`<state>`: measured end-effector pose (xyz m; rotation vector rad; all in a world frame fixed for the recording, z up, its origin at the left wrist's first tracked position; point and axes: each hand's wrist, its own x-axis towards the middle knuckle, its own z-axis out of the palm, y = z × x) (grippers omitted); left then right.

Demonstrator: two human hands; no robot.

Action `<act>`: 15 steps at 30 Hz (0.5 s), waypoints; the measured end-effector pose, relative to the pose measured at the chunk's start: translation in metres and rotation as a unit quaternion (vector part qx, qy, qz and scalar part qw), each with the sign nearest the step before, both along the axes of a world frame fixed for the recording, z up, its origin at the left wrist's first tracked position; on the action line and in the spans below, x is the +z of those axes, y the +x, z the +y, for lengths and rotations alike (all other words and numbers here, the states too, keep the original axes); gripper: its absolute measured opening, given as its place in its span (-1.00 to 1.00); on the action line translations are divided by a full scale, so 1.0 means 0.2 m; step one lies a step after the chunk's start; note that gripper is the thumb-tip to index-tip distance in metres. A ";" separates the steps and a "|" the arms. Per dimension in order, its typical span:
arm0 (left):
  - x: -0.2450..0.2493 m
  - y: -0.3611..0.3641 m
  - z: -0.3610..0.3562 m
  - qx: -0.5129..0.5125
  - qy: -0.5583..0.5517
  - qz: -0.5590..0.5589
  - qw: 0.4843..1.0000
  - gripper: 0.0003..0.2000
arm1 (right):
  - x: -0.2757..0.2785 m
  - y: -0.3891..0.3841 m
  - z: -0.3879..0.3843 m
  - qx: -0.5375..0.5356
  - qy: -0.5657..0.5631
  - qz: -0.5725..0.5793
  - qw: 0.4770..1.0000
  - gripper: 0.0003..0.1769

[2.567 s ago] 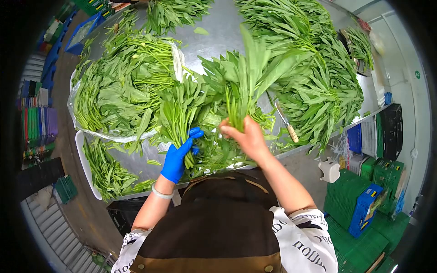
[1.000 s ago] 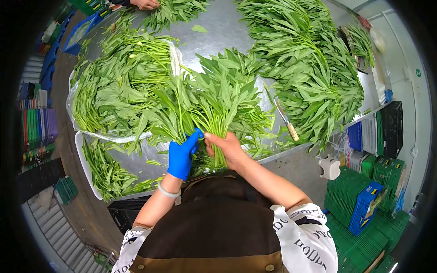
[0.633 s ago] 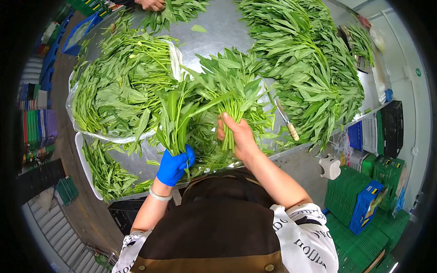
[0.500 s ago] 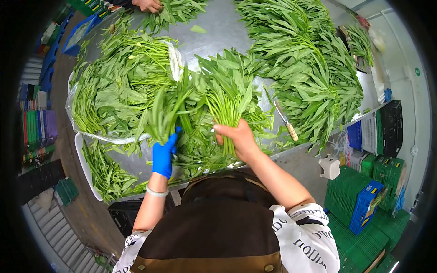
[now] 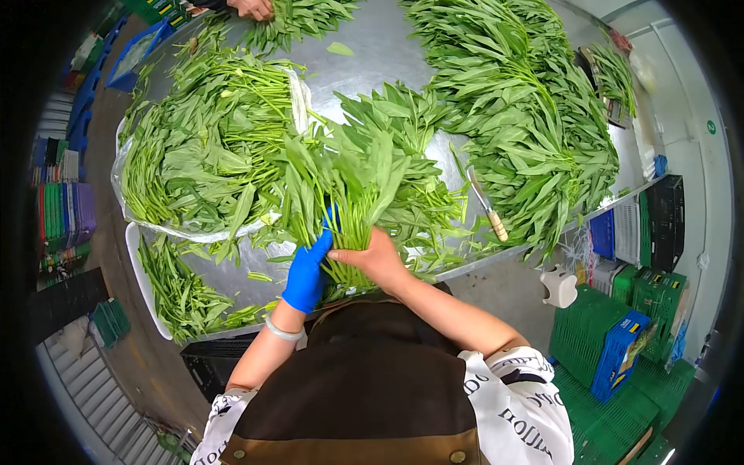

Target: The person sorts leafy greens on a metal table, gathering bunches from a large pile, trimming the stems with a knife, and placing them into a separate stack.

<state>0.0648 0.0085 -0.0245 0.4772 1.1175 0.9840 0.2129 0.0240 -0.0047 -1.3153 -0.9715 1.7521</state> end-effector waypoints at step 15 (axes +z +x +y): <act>0.02 0.00 0.08 -0.005 0.071 -0.019 0.997 -0.56 | -0.01 0.04 0.04 0.028 0.013 0.031 0.999 -0.75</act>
